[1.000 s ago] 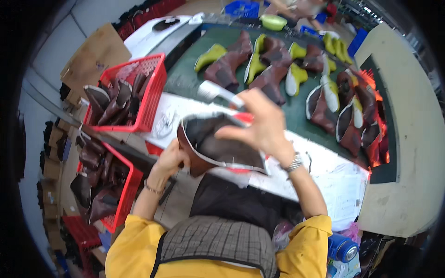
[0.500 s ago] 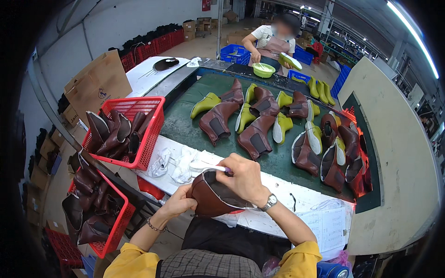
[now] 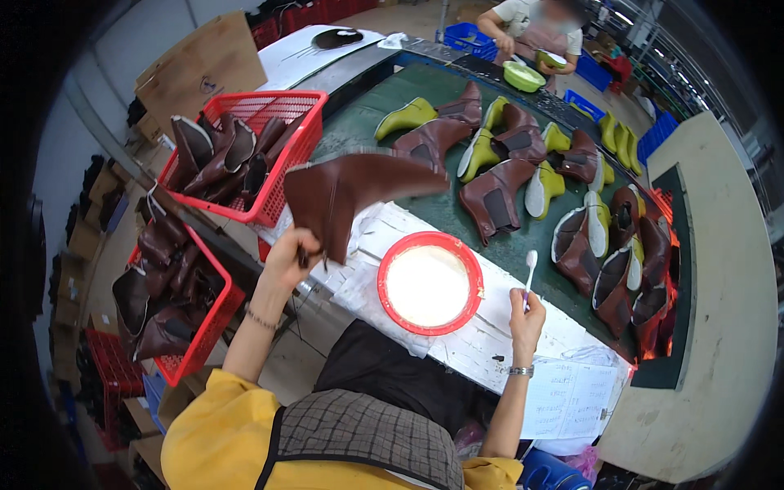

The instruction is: The worker is applying white glue to the edges of leather boot uppers using a small brush/applicator, then placing them on a drying rack.

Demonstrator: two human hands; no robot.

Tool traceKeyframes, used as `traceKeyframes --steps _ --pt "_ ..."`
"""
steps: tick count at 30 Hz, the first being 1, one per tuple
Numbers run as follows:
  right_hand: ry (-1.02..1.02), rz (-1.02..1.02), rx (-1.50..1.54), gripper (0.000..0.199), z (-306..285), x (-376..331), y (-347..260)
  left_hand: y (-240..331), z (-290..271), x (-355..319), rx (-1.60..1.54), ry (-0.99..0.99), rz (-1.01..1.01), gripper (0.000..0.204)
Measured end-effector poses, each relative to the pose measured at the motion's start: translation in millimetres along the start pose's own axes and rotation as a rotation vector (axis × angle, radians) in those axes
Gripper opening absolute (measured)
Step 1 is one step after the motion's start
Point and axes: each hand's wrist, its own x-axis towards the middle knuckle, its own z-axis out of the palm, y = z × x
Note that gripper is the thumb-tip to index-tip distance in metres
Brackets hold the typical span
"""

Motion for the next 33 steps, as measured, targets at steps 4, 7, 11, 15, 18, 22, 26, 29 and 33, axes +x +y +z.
traceKeyframes --steps 4,7,11,15,18,22,26,29,33 --pt "0.192 -0.117 -0.084 0.029 23 -4 45 5 -2 70 -0.172 -0.007 0.016 0.009" --pt "0.265 -0.111 0.03 0.028 28 -5 53 23 4 125 -0.226 -0.004 0.025 0.009" --pt "0.337 -0.092 0.108 0.026 28 -10 45 54 31 211 -0.044 0.019 0.265 0.036" --pt "0.325 -0.037 0.071 0.024 27 -13 39 90 45 315 0.316 0.023 0.504 0.06" --pt "0.318 -0.044 0.022 0.023 28 -12 38 103 51 397 0.813 0.191 0.84 0.063" --pt "0.358 0.003 -0.008 0.025 30 -12 37 100 59 479 1.062 0.294 1.036 0.067" --pt "0.331 -0.004 -0.028 0.02 33 -12 41 81 58 531 1.349 0.204 1.226 0.07" --pt "0.244 0.014 -0.055 0.018 32 -10 48 61 46 543 1.811 0.043 0.794 0.067" --pt "0.342 -0.014 0.001 0.02 38 -11 47 64 67 525 1.972 -0.202 0.541 0.072"
